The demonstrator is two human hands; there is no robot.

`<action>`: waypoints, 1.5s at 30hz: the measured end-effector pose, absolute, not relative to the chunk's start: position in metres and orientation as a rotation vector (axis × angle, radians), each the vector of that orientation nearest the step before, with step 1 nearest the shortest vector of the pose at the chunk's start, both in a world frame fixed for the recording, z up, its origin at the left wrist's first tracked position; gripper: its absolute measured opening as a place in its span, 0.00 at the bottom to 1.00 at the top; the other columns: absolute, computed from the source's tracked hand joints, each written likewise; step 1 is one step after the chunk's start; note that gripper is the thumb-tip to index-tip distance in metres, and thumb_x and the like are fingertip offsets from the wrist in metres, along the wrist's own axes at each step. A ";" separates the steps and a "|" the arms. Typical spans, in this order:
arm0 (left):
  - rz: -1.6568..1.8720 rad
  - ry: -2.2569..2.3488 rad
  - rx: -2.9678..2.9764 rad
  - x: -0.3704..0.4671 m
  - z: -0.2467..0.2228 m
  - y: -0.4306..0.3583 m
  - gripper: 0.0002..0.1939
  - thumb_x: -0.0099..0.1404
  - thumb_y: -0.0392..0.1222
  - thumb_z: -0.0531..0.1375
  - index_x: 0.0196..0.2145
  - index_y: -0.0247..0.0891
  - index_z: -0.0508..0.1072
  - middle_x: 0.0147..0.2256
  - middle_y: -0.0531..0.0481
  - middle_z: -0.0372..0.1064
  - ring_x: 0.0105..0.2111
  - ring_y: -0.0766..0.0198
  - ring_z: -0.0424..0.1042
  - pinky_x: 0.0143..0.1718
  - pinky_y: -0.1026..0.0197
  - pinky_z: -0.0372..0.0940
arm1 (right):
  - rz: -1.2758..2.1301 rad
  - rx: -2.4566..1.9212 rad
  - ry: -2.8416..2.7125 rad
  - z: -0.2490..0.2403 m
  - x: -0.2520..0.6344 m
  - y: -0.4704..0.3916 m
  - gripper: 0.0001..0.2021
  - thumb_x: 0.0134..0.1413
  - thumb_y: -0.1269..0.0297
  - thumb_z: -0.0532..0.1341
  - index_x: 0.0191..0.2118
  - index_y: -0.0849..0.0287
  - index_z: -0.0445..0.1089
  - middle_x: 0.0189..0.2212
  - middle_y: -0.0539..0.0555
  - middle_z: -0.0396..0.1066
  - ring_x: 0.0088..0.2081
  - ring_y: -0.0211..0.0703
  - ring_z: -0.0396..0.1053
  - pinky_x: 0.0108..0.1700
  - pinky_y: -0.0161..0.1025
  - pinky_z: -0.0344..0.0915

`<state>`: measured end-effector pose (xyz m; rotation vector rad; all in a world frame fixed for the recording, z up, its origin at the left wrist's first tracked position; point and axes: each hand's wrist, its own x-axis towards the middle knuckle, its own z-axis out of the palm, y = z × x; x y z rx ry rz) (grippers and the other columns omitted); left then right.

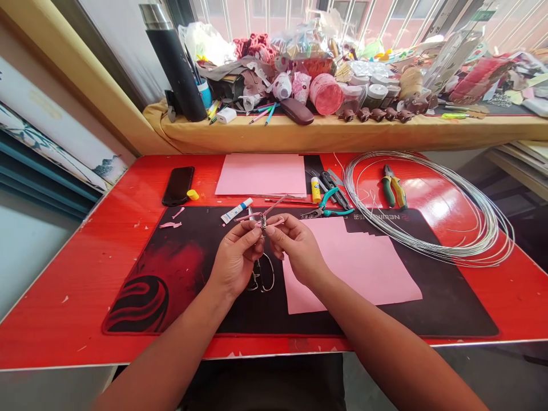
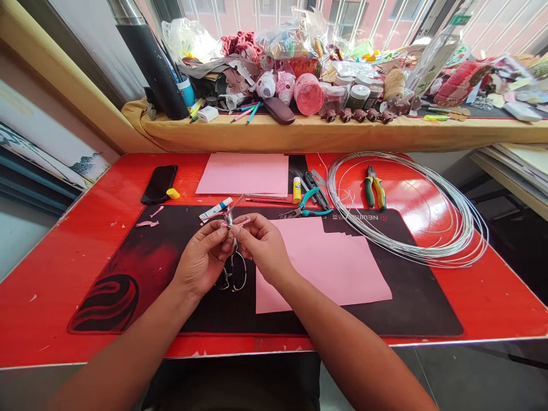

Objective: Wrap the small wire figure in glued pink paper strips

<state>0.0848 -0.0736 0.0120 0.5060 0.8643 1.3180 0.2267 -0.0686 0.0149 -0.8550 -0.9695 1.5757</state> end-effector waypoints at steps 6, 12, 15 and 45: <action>1.310 0.875 0.491 0.086 0.013 -0.073 0.17 0.47 0.39 0.79 0.31 0.36 0.79 0.25 0.56 0.69 0.22 0.73 0.65 0.21 0.70 0.56 | 1.585 -0.834 -0.925 0.016 0.228 -0.067 0.17 0.54 0.51 0.75 0.34 0.55 0.71 0.17 0.41 0.60 0.19 0.32 0.56 0.22 0.33 0.51; 1.306 0.834 0.461 0.087 0.010 -0.074 0.17 0.46 0.39 0.81 0.30 0.37 0.80 0.24 0.55 0.70 0.22 0.74 0.63 0.22 0.70 0.57 | 1.620 -0.809 -0.838 0.016 0.227 -0.066 0.18 0.51 0.52 0.77 0.32 0.56 0.70 0.17 0.39 0.55 0.19 0.31 0.52 0.21 0.33 0.48; 1.323 0.818 0.462 0.087 0.009 -0.075 0.17 0.45 0.39 0.82 0.29 0.38 0.81 0.24 0.56 0.70 0.22 0.74 0.63 0.23 0.70 0.60 | 1.623 -0.809 -0.825 0.017 0.226 -0.067 0.18 0.50 0.52 0.77 0.31 0.56 0.70 0.17 0.39 0.55 0.19 0.32 0.52 0.21 0.34 0.48; 1.446 1.075 0.775 0.082 0.012 -0.074 0.15 0.50 0.44 0.79 0.32 0.37 0.83 0.27 0.53 0.73 0.24 0.73 0.63 0.24 0.69 0.58 | 1.440 -0.963 -1.003 0.014 0.231 -0.065 0.17 0.54 0.48 0.74 0.39 0.55 0.75 0.19 0.43 0.61 0.20 0.33 0.53 0.23 0.36 0.51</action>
